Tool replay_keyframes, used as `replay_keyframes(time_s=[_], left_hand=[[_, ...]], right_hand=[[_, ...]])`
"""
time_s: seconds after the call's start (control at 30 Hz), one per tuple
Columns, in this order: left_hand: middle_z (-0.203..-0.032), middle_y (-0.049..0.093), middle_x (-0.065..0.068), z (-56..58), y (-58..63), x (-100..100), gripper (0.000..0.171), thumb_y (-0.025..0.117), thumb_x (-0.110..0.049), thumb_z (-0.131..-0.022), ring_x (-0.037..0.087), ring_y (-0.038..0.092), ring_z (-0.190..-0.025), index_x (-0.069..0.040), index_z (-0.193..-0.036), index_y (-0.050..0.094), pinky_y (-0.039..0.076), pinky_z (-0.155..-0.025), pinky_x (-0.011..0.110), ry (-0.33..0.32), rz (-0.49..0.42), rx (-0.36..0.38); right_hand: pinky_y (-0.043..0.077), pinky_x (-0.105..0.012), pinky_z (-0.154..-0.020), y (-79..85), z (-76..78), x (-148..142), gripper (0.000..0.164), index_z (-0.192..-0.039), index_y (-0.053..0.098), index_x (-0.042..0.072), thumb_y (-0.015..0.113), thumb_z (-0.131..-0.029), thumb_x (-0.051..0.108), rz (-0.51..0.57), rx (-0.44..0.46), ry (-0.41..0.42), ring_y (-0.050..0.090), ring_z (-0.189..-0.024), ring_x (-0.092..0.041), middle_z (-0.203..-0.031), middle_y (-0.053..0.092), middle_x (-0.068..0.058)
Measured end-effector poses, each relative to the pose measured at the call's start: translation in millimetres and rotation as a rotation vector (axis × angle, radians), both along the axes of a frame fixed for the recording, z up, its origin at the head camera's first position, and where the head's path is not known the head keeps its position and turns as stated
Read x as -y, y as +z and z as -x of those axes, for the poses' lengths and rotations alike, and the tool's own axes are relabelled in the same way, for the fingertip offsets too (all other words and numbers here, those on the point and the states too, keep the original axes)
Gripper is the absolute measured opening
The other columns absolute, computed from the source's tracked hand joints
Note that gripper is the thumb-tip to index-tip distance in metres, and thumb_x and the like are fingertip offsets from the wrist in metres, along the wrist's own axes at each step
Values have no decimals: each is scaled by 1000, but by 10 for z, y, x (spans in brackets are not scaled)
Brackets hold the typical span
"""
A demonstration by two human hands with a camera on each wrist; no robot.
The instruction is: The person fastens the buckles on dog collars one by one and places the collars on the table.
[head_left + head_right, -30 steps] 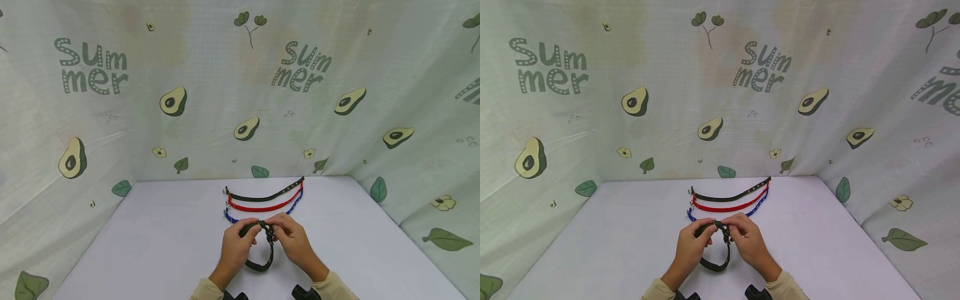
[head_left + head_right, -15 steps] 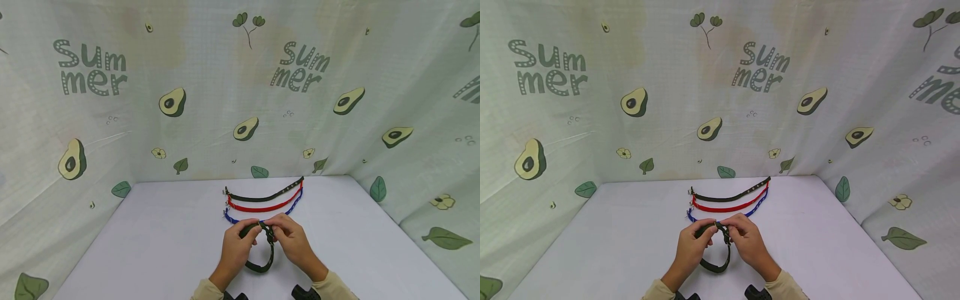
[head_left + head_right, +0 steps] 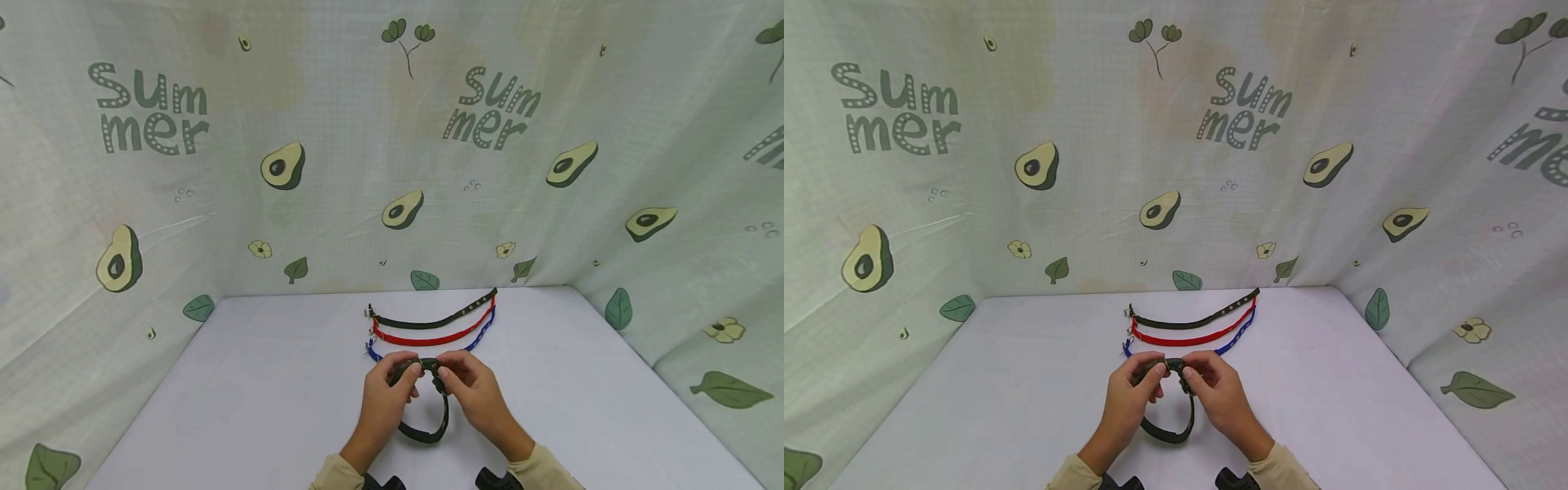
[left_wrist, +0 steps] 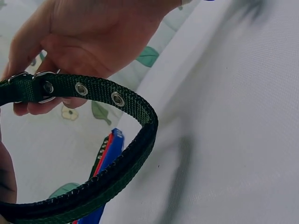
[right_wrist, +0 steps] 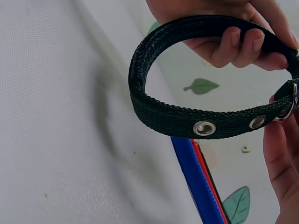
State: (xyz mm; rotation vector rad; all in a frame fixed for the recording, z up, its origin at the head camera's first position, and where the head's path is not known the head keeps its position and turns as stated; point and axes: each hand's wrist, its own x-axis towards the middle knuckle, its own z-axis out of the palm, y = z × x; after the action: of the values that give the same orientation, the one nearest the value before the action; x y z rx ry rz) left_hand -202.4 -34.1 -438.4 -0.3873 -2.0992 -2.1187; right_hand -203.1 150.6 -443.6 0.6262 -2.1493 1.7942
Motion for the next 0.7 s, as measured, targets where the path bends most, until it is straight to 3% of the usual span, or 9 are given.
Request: replay_keyframes(time_s=[0.27, 0.4, 0.53, 0.7], left_hand=[[-94, 71, 8, 23, -17, 24, 28, 64, -27, -100, 18, 62, -66, -6, -117, 61, 55, -62, 28, -13, -47, -5], [-93, 71, 12, 28, -22, 32, 27, 60, -25, -102, 18, 61, -65, -3, -118, 58, 54, -61, 27, -3, -83, 13], [-92, 70, 13, 27, -25, 43, 25, 58, -22, -103, 17, 61, -64, -4, -121, 57, 54, -60, 27, 3, -105, 20], [-95, 69, 16, 37, -32, 60, 24, 59, -19, -102, 18, 62, -66, -9, -123, 59, 54, -60, 26, -42, -78, -2]], right_hand=[[58, -31, -77, -19, 0, -4, 30, -124, 63, 6, 69, -94, 6, -30, -14, 70, 68, -97, -21, -114, 68, -11], [58, -32, -80, -50, 11, 21, 34, -127, 64, 5, 71, -93, 5, -28, -16, 114, 69, -98, -30, -115, 68, -20], [59, -31, -73, -71, 17, 41, 33, -127, 64, 3, 68, -95, 4, -22, -13, 135, 70, -88, -27, -106, 67, -27], [56, -31, -61, -75, 18, 45, 26, -123, 67, 7, 66, -97, 9, -61, -4, 64, 67, -75, -20, -90, 68, -19]])
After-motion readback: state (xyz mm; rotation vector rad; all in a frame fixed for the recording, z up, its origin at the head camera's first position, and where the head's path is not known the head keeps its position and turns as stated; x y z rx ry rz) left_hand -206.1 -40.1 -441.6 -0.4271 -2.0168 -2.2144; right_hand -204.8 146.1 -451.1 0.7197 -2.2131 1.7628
